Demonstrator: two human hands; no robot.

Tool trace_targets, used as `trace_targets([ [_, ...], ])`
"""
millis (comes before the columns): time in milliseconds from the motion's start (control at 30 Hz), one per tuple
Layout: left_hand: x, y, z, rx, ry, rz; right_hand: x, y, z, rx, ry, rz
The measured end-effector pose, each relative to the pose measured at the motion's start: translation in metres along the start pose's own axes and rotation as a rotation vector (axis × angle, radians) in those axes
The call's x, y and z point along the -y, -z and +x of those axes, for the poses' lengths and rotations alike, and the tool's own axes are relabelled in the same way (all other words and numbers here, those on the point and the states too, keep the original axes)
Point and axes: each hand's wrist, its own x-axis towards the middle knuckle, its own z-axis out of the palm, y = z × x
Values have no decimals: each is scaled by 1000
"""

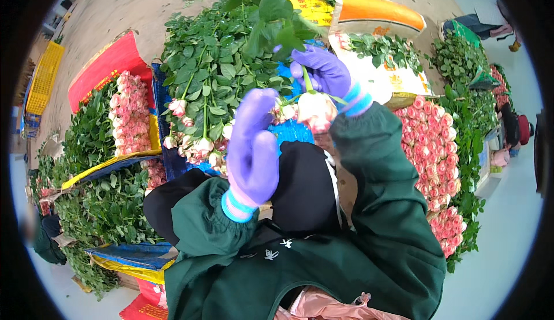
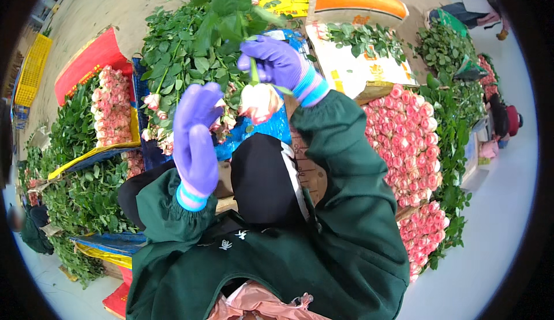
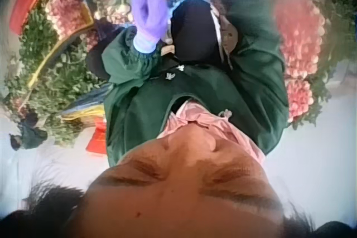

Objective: The person trims rose stems and removes leaves while seated among crates of pink roses. They repeatedly pick up stems, cut the ends, strip foliage, and place the trimmed roses into a blue crate.

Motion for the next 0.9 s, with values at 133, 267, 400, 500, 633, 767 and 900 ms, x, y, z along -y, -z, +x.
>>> trace_targets([
  [133,32,32,-28,-276,286,49,-29,79,-31,-353,-356,-1080],
  [267,52,59,-69,-298,361,234,-165,168,-116,-660,-391,-1642],
  [400,65,70,-97,-257,489,291,-248,176,-173,-814,-422,-1521],
  [500,70,67,-95,-255,540,270,-267,182,-184,-827,-528,-1512],
  [633,76,66,-91,-241,561,260,-260,211,-160,-769,-650,-1486],
  [767,82,59,-84,-263,575,239,-273,244,-158,-754,-723,-1458],
  [900,89,62,-88,-246,534,325,-289,259,-161,-725,-706,-1403],
])
